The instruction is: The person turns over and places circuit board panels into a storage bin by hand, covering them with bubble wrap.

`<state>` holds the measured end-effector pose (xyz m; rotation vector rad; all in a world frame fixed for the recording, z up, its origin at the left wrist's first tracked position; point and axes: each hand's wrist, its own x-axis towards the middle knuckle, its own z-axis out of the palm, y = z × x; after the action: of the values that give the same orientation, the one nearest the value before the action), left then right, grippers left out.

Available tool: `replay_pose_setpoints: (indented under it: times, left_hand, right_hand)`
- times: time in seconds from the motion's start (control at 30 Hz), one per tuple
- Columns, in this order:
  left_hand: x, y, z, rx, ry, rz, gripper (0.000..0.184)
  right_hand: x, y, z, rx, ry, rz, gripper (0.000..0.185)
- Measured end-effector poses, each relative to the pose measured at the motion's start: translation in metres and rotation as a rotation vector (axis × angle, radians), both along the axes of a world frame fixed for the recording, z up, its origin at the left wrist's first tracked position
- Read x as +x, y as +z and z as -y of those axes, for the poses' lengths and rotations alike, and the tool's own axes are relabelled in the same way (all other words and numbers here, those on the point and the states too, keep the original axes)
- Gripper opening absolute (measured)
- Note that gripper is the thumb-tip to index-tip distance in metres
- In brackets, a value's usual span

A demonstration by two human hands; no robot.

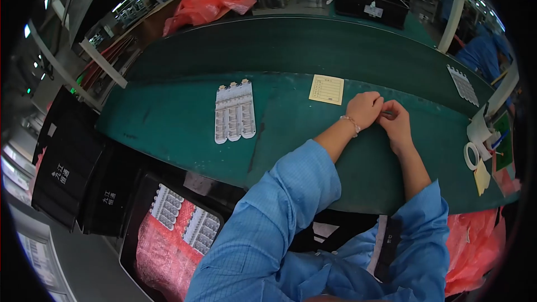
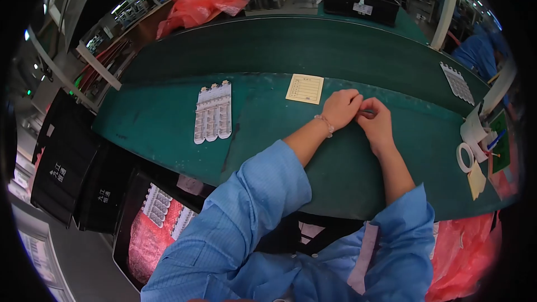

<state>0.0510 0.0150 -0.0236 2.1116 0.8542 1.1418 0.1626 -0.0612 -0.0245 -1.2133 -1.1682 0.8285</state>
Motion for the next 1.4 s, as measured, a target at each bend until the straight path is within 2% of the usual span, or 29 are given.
replay_pose_setpoints:
  times: [0.47,1.4]
  left_hand:
    - [0.0007,0.0023,0.0006,-0.037,-0.011,-0.076,0.027]
    - [0.001,-0.0001,0.0004,-0.018,-0.015,-0.022,0.027]
  right_hand:
    - [-0.0012,0.0025,0.0011,-0.019,-0.019,0.001,0.02]
    - [0.0005,-0.0004,-0.0002,0.003,-0.01,-0.027,0.022]
